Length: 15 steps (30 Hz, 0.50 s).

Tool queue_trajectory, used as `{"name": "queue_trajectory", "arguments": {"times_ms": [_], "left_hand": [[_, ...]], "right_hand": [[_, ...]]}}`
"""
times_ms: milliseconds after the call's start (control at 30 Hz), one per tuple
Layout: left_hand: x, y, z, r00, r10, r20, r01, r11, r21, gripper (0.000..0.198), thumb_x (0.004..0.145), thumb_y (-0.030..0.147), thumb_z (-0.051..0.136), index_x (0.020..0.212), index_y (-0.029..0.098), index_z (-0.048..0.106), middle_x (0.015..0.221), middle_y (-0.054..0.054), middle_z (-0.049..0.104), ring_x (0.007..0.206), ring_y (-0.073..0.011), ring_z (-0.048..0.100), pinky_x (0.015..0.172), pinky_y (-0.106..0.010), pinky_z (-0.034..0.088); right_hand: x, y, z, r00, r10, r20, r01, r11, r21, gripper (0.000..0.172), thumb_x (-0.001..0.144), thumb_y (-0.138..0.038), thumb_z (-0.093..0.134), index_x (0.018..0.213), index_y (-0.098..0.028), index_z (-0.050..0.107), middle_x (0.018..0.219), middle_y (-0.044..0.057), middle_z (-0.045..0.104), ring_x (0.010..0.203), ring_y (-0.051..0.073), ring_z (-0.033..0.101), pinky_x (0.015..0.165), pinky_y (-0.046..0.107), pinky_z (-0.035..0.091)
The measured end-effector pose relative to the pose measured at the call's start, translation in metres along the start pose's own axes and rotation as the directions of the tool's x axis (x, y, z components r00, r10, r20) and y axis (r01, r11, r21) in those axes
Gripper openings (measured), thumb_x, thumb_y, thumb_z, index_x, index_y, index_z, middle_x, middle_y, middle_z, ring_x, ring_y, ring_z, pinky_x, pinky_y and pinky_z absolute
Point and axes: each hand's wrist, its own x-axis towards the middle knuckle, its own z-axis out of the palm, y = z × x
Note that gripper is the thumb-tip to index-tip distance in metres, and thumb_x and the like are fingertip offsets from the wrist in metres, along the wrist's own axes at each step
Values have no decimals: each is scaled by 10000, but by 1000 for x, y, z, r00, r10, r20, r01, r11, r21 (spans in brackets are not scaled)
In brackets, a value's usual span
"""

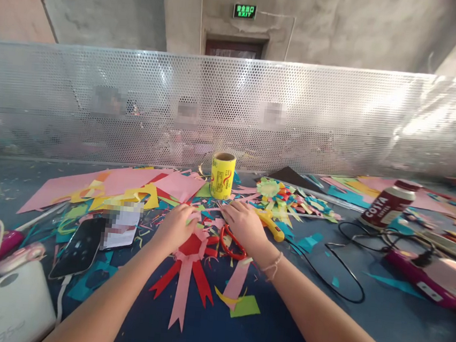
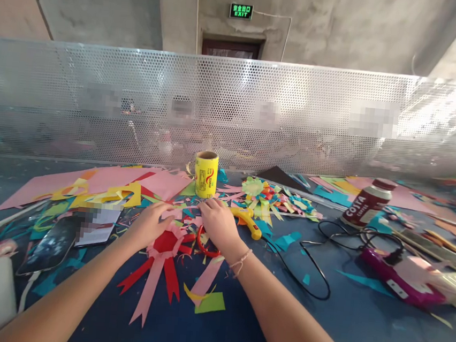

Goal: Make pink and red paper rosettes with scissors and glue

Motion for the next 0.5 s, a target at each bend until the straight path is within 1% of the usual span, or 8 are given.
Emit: {"name": "queue_trajectory", "arguments": {"times_ms": [67,133,200,267,333,400,433,500], "left_hand": [[0,4,-2,997,-29,-67,24,997,-72,214,805,235,489,956,175,628,995,-98,644,994,-230,571,885,-361,435],[1,9,-2,993,-77,-85,60,980,-187,187,781,242,527,923,180,632,969,-93,655,960,-221,584,871,-347,437],[1,13,-1,988,-150,-30,130,926,-354,187,752,269,571,903,179,633,939,-87,665,903,-211,606,823,-325,455],[1,17,2,980,-194,49,191,836,-515,197,735,313,593,865,171,633,887,-77,671,834,-196,620,754,-292,470],[0,21,5,976,-199,84,208,771,-602,200,728,349,598,786,160,628,792,-56,663,749,-179,615,681,-264,467],[-2,23,7,976,-205,73,205,751,-627,211,720,363,607,721,152,617,711,-37,643,684,-165,597,632,-249,456],[-2,23,8,973,-219,68,211,739,-639,218,721,368,608,721,149,614,700,-33,637,673,-163,593,625,-248,456],[-2,21,10,961,-268,72,242,681,-691,241,721,385,605,762,148,607,709,-28,630,682,-165,600,639,-261,475]], "right_hand": [[0,5,-3,994,46,-96,-29,985,172,205,857,-167,437,898,-172,638,916,84,644,901,204,572,841,339,428],[-1,6,-1,973,220,-66,-167,873,458,155,829,-213,478,834,-171,627,819,62,649,783,186,599,755,331,470],[-3,1,5,931,349,110,-313,604,733,119,782,-279,536,777,-171,585,708,26,630,664,162,607,670,313,496],[-7,-11,11,886,355,300,-412,303,860,179,716,-338,603,740,-178,526,663,1,615,617,148,613,644,305,511],[-10,-26,15,851,317,419,-482,152,863,251,654,-365,649,720,-188,483,653,-9,615,594,145,620,622,300,517],[-12,-37,15,842,278,463,-515,161,842,254,672,-385,624,734,-193,469,651,-10,616,593,149,627,602,293,515],[-12,-38,12,855,261,448,-508,242,827,234,703,-390,594,745,-193,476,656,-5,619,602,150,628,597,287,508],[-11,-26,2,901,236,364,-433,536,724,194,778,-376,518,759,-183,516,681,17,631,626,152,621,591,270,483]]}}
